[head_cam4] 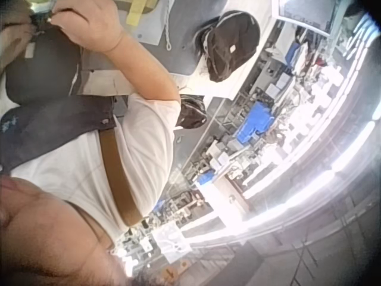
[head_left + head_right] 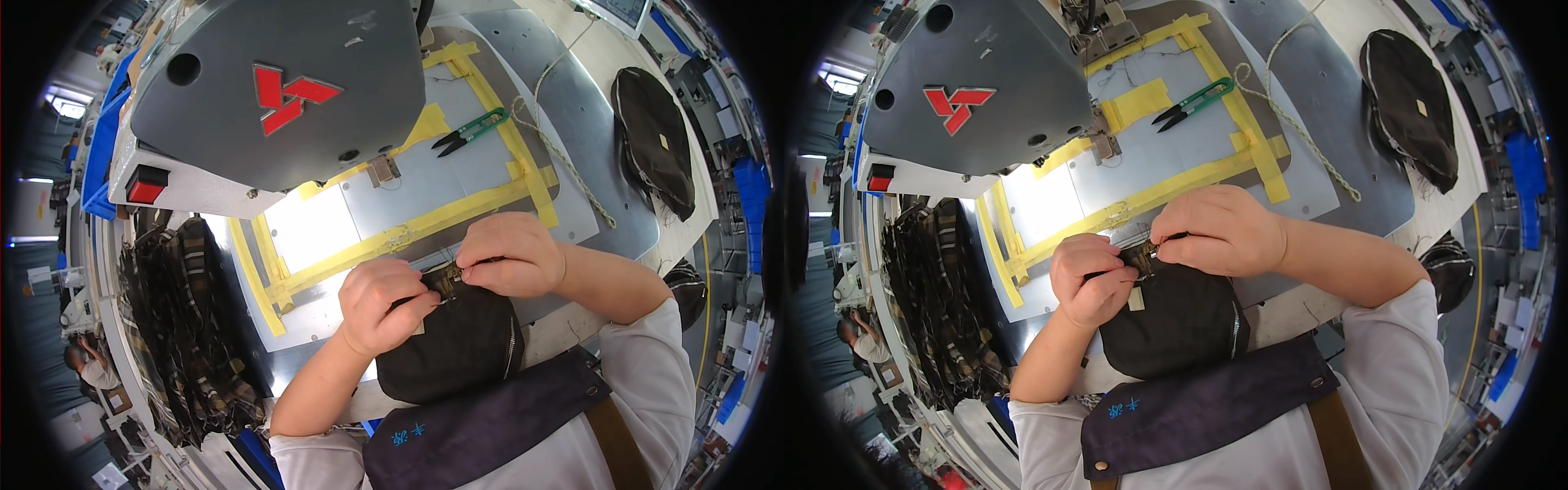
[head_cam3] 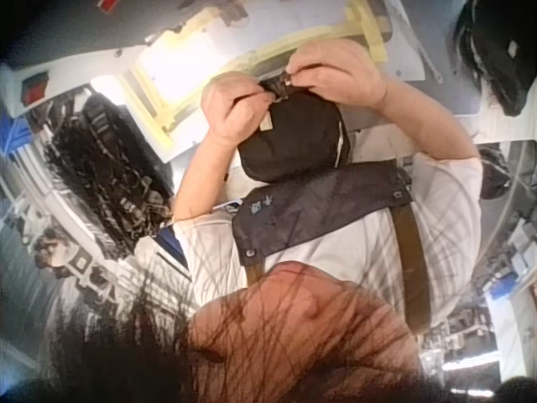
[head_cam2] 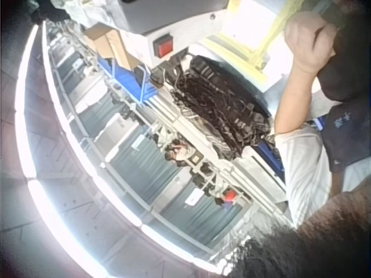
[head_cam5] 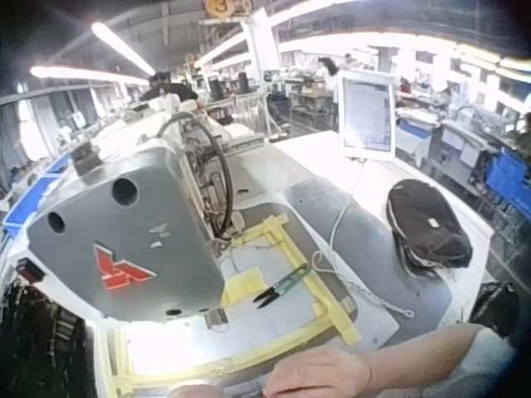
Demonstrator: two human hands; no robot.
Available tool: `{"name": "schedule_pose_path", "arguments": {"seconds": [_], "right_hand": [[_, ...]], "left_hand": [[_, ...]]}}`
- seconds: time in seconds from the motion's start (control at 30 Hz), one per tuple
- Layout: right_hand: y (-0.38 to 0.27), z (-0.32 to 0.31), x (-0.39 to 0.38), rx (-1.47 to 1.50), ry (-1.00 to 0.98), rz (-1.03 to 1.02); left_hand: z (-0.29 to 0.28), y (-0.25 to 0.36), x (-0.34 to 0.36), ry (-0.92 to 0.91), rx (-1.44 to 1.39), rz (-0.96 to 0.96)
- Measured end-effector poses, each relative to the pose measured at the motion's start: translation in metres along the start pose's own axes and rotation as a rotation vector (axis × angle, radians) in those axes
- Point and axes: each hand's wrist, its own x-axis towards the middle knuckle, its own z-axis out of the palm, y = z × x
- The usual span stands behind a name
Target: The person operates an industrial sewing machine to stitch a black fabric bag. They guide the bag under the needle, sew along the edges, and then remove the finished item to place it on a stack of similar bags.
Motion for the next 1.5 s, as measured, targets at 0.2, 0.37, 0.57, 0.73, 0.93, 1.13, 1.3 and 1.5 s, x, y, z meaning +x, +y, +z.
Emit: {"name": "schedule_pose_path", "arguments": {"seconds": [0.2,0.37,0.57,0.73,0.93,1.13,1.3,1.5], "right_hand": [[-0.001,0.002,0.001,0.018,0.025,0.059],[-0.001,0.002,0.002,0.017,0.014,0.079],[0.0,0.002,0.002,0.029,0.013,0.089],[0.0,0.002,0.001,0.034,0.007,0.097],[0.0,0.004,0.0,0.018,0.03,0.144],[-0.003,0.002,0.005,-0.056,0.013,0.105],[-0.001,-0.001,0.001,-0.07,0.036,0.034],[0.0,-0.002,0.001,-0.067,0.041,0.019]], "left_hand": [[-0.001,0.0,0.001,-0.032,-0.025,-0.015],[-0.001,0.0,0.0,-0.036,-0.023,-0.022],[-0.001,-0.001,0.001,-0.045,-0.036,-0.02],[-0.001,-0.001,0.001,-0.037,-0.044,-0.01],[0.002,0.003,0.004,-0.018,0.005,0.044],[0.004,0.011,0.006,-0.059,0.067,0.077],[0.005,0.014,0.006,-0.066,0.063,0.08],[0.006,0.013,0.006,-0.073,0.056,0.084]]}}
